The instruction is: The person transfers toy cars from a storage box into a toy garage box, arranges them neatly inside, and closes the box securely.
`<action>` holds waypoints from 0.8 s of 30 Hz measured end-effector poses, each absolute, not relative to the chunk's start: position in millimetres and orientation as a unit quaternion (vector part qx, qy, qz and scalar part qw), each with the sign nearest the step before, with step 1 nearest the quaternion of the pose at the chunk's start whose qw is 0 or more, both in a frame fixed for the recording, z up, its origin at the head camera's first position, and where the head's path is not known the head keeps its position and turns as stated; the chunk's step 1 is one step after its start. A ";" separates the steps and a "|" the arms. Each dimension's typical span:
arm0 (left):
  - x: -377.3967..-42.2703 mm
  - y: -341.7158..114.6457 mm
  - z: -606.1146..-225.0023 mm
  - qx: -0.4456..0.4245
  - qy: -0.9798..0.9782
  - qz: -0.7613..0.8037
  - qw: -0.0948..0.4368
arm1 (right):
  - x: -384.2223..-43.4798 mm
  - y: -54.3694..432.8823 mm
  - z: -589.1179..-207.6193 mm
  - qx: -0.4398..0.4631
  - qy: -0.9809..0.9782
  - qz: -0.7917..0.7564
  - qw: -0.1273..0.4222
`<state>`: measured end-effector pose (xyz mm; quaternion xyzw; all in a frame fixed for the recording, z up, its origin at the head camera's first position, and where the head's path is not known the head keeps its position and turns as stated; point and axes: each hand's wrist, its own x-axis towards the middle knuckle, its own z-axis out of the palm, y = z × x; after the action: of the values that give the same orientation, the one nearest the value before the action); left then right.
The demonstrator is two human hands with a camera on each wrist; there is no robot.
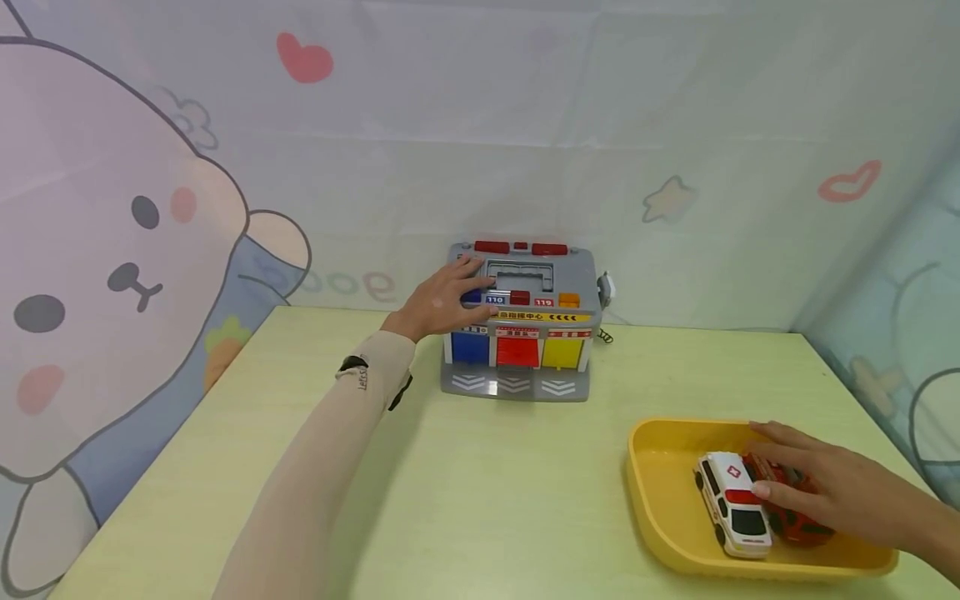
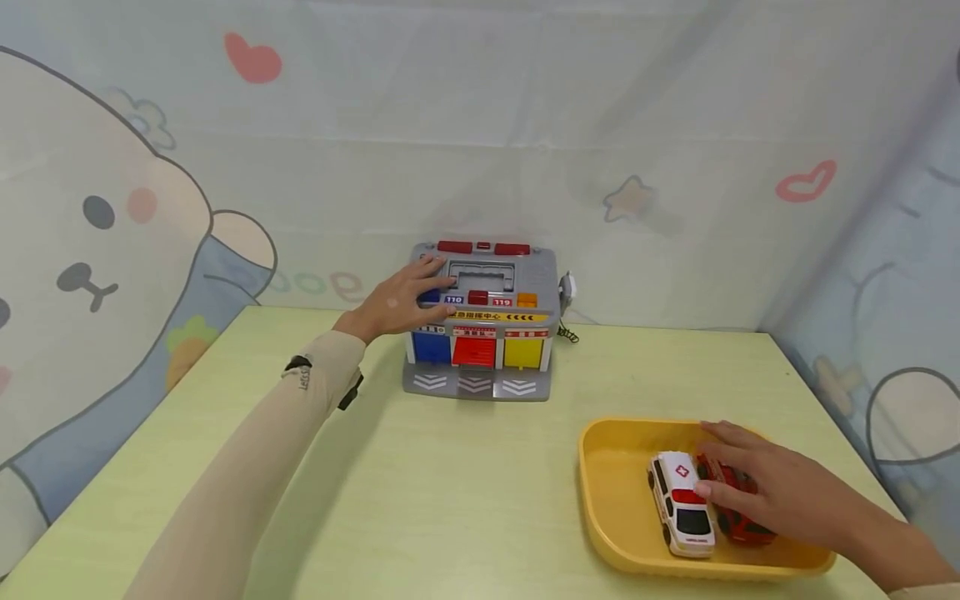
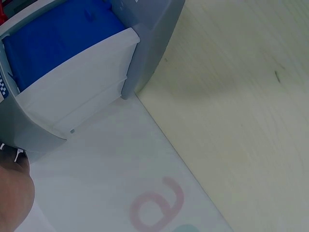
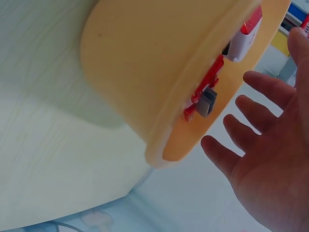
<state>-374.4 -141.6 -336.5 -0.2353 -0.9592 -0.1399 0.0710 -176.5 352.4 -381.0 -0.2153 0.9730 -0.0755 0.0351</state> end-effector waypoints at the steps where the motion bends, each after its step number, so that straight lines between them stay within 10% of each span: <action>1: -374.5 -141.2 -337.0 -0.235 -0.959 -0.140 0.071 | -175.3 353.1 -382.3 -0.223 0.972 -0.074 0.030; 14: -376.0 -144.5 -334.3 -0.248 -0.956 -0.136 0.078 | -175.7 365.1 -389.1 -0.285 0.958 -0.022 -0.010; 24: -375.1 -144.0 -335.2 -0.247 -0.957 -0.137 0.069 | -175.8 367.9 -387.7 -0.273 0.957 -0.051 0.086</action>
<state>-375.1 -144.0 -335.2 -0.2466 -0.9569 -0.1369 0.0693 -175.8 367.9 -387.7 -0.2727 0.9569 -0.0508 0.0857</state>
